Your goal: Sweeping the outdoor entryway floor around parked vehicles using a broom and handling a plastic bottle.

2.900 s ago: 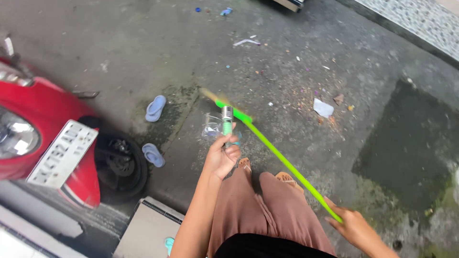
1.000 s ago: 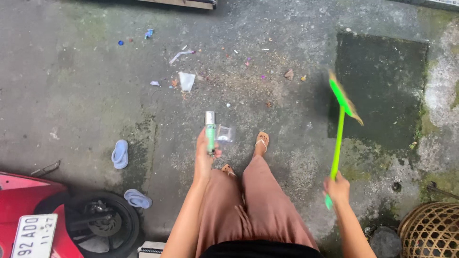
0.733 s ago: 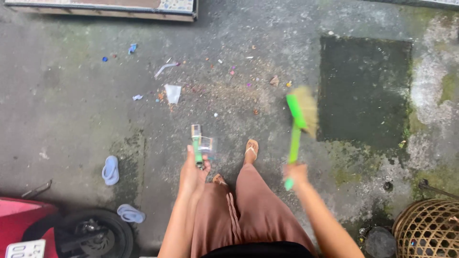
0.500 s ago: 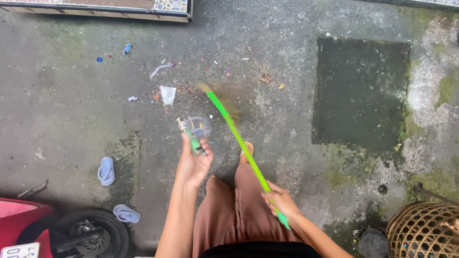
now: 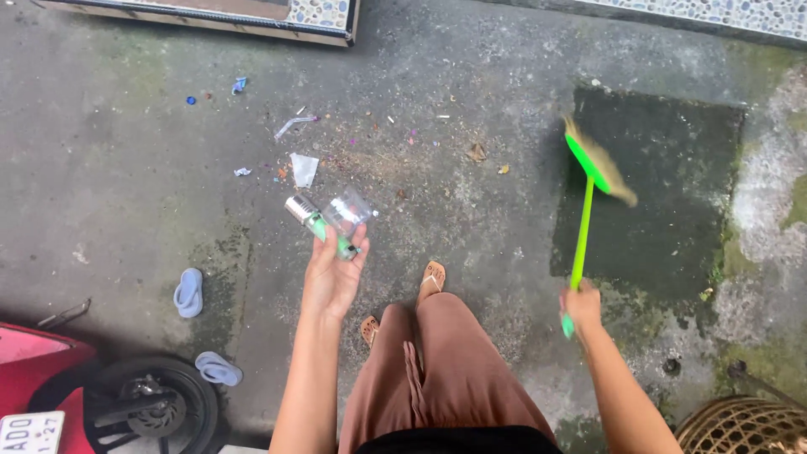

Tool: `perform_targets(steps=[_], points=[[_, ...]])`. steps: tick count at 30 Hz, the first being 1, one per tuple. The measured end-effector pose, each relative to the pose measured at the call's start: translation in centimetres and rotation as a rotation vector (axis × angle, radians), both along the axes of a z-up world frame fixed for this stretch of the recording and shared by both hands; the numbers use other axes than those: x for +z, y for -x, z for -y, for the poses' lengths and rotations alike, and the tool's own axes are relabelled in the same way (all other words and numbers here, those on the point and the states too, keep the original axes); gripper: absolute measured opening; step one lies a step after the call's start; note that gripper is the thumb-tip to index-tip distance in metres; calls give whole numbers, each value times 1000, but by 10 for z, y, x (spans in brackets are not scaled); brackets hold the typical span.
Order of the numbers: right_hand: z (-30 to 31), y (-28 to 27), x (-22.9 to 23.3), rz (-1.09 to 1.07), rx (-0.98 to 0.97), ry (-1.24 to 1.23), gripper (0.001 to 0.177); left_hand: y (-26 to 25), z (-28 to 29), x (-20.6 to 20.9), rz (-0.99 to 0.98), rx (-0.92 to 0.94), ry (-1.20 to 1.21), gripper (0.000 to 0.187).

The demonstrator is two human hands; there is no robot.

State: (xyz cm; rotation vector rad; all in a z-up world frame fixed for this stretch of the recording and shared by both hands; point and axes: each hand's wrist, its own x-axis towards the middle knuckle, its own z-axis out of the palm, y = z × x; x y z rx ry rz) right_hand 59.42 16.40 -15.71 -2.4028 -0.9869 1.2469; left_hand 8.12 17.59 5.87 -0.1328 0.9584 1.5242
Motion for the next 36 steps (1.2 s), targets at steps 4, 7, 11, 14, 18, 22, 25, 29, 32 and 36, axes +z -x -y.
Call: perform_targets(steps=[4,7,11,14,18,22,25,29,32,36], points=[[12,22,-84,-239,-157,56,14,2,-13,-8,9,8,-39,39],[39,88,-21,-353,-48,171,23,-5,-29,-6,-4,4,-13,37],[57,112,113,-429,203,351,65,-10,-47,-3,-2,-3,-32,36],[61,84,136,-343,252,344,72,-15,-57,-3,-5,-8,-36,37],[20,38,113,-135,161,157,67,-24,-64,6,-25,-34,48,35],[-74,-12,0,-226,69,-73,57,-29,-62,-12,2,-38,43,32],[-131,19,-51,-196,-12,-150,28,-33,-62,-26,-17,-68,103,29],[-101,93,-103,-329,3,-19,8,-42,-66,-43,28,-73,91,19],[-40,149,-75,-319,237,131,15,-49,-75,-43,15,-96,99,16],[-12,168,52,-427,404,304,69,-51,-90,-41,20,-110,108,16]])
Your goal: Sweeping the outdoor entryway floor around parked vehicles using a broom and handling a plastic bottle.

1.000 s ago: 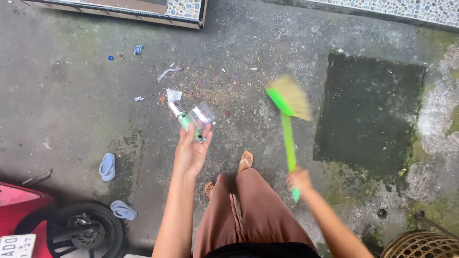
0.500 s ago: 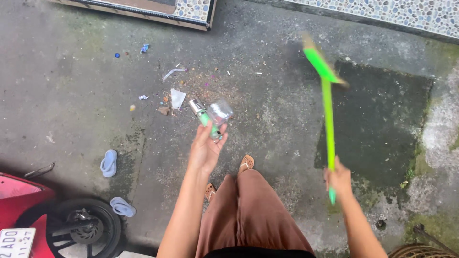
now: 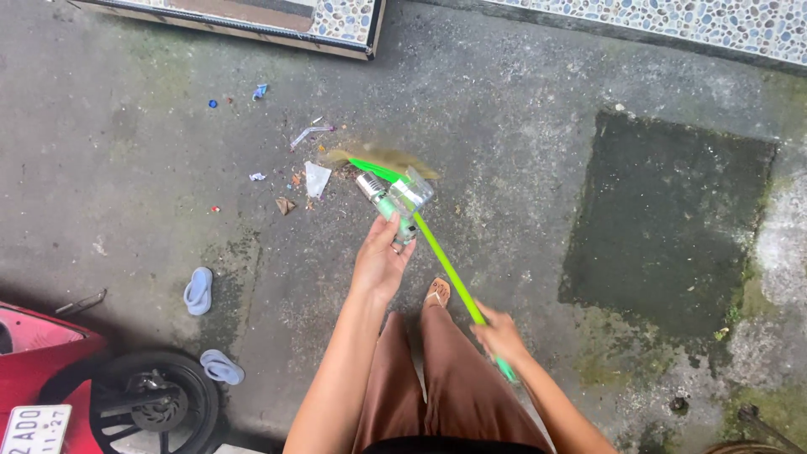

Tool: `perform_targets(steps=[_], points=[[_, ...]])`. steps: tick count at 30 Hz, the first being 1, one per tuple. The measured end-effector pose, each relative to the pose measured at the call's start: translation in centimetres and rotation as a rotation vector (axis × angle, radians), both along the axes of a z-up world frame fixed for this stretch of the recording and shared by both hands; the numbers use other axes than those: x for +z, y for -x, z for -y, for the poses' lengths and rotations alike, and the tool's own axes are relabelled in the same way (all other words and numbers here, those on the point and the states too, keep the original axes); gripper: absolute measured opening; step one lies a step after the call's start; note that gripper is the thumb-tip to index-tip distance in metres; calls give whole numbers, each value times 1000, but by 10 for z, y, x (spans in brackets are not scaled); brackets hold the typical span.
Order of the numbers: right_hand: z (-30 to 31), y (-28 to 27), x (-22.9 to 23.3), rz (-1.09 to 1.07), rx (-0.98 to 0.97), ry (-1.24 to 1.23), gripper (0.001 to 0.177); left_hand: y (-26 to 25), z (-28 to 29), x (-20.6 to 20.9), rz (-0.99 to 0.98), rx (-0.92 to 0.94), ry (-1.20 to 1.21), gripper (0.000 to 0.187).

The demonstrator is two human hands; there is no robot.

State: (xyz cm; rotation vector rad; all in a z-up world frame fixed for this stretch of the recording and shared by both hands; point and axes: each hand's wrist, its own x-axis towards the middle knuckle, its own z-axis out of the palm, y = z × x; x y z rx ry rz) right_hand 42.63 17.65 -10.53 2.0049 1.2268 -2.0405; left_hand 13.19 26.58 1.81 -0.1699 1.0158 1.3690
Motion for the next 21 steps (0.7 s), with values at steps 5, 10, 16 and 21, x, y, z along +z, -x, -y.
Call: perform_targets(steps=[5,10,16,21], points=[[-20,-88,25,114,-233,-81,54,-3,-14,15,-157,-65,50,27],[-148,-176,-28,196,-543,-263,36,-10,-13,-1,-268,-94,70,34],[-294,-247,-221,148,-913,-337,8,-18,-4,-15,-267,-140,231,36],[-219,-88,-224,42,-576,-261,17,-25,26,-48,-197,-111,280,31]])
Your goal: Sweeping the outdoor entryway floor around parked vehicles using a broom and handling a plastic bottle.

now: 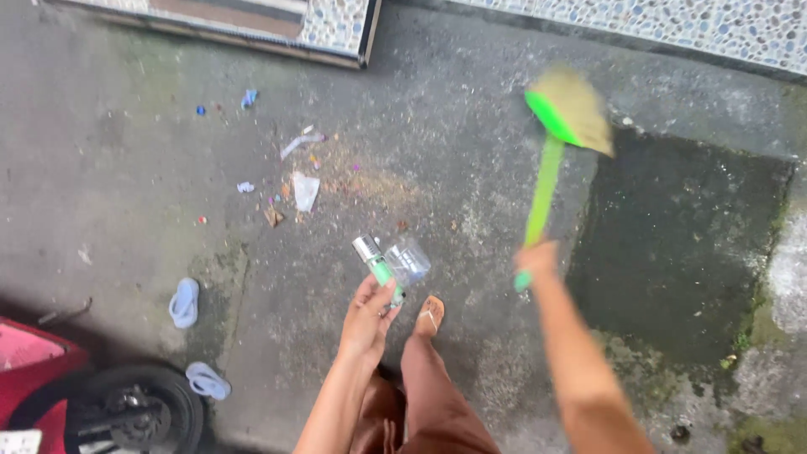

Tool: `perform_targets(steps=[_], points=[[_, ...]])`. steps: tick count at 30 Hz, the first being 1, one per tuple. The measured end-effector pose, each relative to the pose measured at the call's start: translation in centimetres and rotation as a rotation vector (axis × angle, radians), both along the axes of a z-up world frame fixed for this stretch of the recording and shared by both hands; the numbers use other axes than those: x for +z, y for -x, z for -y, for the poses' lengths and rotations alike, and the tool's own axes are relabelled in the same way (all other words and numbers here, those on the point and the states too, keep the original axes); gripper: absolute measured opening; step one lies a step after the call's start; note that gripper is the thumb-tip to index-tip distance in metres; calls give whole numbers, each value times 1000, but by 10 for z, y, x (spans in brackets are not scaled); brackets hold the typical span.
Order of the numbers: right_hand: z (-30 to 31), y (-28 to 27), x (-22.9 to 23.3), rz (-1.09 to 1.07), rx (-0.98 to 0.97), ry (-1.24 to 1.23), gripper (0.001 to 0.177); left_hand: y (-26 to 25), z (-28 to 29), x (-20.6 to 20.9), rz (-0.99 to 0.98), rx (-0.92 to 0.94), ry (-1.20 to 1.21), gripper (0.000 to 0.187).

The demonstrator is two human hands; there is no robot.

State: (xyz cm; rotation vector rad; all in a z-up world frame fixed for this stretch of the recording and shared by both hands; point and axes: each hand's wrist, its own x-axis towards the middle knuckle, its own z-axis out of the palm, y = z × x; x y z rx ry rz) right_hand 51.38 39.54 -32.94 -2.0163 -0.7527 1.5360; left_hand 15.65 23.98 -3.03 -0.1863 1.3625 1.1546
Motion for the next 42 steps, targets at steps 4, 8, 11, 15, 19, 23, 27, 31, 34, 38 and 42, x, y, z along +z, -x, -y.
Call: perform_targets(steps=[4,8,11,15,19,23,27,31,34,38,42], points=[[102,89,93,343,576,31,74,0,-6,7,9,41,45,32],[163,42,151,213,756,-287,76,3,-13,19,-14,33,55,31],[156,4,154,467,778,-426,78,3,-15,27,-57,45,43,32],[54,-43,116,814,522,-452,64,0,-9,11,-109,69,-40,33],[-108,-75,38,96,-196,-301,46,-4,-18,25,-100,64,-31,33],[-195,-58,-29,176,-139,-191,11,-2,-12,27,-95,48,26,31],[-137,104,-14,567,389,-274,28,0,2,23,-86,103,29,26],[6,189,17,506,721,-112,53,9,4,34,-112,120,88,25],[90,174,36,326,940,-274,67,16,0,42,-76,156,50,26],[119,132,231,-152,828,213,70,22,3,53,-14,220,16,30],[178,37,247,63,880,-159,73,29,7,75,34,245,46,34]])
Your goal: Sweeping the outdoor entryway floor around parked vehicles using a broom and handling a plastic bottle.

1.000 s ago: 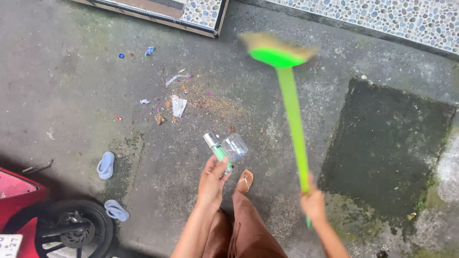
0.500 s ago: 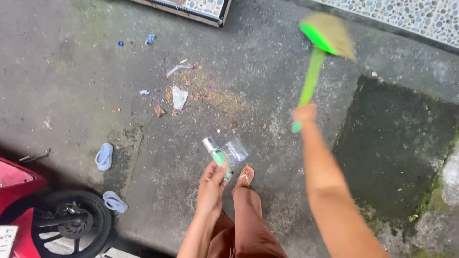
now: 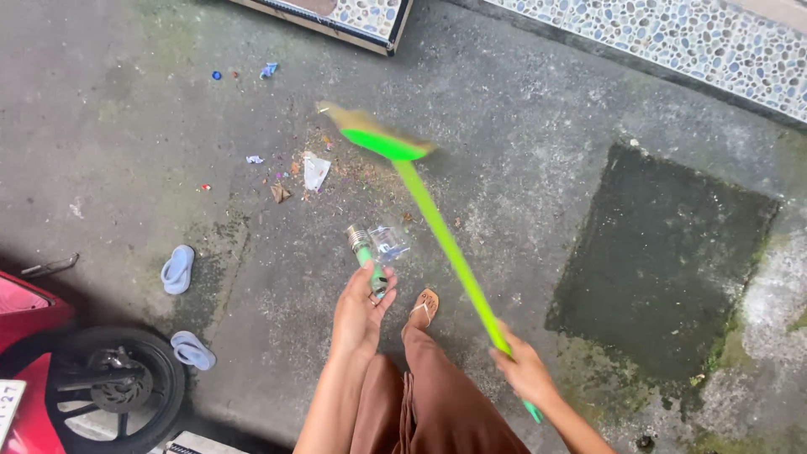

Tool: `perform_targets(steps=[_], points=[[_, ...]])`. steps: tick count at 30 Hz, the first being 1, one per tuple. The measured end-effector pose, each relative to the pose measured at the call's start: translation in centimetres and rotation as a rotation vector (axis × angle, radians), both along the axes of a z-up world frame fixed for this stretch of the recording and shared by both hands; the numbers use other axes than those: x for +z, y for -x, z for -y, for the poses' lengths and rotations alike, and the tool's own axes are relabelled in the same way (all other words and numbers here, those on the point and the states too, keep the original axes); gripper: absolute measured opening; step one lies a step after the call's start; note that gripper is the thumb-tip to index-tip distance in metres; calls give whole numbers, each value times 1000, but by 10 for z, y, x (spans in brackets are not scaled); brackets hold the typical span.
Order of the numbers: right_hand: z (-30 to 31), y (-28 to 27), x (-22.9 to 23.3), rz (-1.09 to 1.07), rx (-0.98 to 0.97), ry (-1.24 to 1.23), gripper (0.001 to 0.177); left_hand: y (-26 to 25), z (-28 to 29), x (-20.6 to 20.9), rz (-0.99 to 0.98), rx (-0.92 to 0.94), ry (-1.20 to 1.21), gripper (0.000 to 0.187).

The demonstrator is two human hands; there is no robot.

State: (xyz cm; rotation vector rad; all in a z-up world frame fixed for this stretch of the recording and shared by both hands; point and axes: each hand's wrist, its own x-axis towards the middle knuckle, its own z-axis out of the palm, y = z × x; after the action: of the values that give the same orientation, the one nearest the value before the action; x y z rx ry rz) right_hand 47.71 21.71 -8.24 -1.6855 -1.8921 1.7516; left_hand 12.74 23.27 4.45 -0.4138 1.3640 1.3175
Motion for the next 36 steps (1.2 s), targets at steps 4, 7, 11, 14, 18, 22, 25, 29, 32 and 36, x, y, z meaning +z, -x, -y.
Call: perform_targets(steps=[4,7,11,14,18,22,25,29,32,36], points=[[24,-46,-13,161,-17,-203,76,7,18,2,14,-20,-19,35],[22,-40,-21,503,-259,90,77,10,34,-1,53,-12,20,36],[29,-63,-147,13,-876,340,42,13,44,1,47,27,22,37],[49,-13,-182,-210,-911,557,21,18,55,5,56,36,-24,37],[51,120,-49,-132,-730,692,23,23,63,7,22,39,-29,36],[45,128,20,-190,-567,748,40,28,74,5,44,46,-119,36],[48,113,79,-127,-441,716,57,29,78,3,43,35,-84,36],[79,72,85,90,-423,542,66,37,80,-8,102,30,-96,36],[98,43,24,174,-448,383,58,47,82,-9,127,18,-156,38],[91,56,-57,95,-650,261,21,66,85,-1,100,8,-136,38]])
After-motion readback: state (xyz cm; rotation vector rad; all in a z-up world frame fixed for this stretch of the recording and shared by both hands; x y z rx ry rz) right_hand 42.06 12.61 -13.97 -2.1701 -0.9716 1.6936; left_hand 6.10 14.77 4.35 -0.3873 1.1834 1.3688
